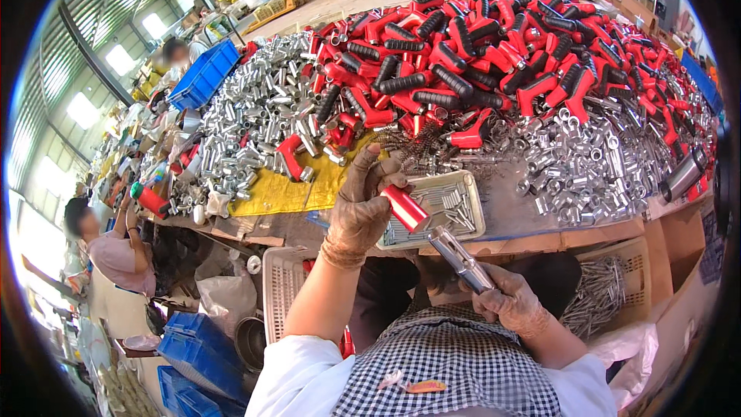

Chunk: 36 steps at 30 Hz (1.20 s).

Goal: Assembling small metal hardware components into red handles.

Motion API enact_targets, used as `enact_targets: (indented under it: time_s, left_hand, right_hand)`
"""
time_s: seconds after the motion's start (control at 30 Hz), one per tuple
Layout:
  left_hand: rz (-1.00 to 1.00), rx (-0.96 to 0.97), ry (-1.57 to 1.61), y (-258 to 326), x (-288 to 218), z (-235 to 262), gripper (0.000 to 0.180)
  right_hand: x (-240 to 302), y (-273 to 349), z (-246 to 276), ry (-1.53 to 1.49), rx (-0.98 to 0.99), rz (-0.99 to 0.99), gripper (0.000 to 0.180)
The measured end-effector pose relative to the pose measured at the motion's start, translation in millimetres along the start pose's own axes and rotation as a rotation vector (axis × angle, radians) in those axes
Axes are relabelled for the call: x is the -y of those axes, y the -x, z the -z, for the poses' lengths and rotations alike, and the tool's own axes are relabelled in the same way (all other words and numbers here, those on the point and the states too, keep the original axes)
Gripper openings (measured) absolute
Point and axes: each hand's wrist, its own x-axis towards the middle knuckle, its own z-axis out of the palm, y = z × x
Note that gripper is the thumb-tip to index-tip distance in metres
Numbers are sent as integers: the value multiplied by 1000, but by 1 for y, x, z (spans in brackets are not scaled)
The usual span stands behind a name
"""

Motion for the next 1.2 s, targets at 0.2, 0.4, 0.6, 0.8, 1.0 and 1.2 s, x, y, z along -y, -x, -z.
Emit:
enact_targets:
  time_s: [0.2, 0.4, 0.6, 0.8, 1.0, 1.2]
  left_hand:
    - [59, -24, 121, 15, 27, -9, 61]
    - [275, -169, -207, 39, 52, -31, 60]
    - [241, -243, 308, 31, 45, -12, 48]
    - [183, -213, 201, 32, 47, -15, 48]
    - [217, -200, -193, 45, 51, -29, 71]
    - [395, -39, -373, 71, 65, -28, 68]
  right_hand:
    - [6, -2, -15, -59, -69, -59, 85]
    - [12, -7, -15, 16, -95, -5, 85]
    - [9, -9, -20, -49, -91, -39, 87]
    - [-8, -3, -8, -60, -133, -63, 79]
    - [-18, -8, -4, -90, -111, -96, 59]
    - [-27, -22, -9, -100, -39, -48, 65]
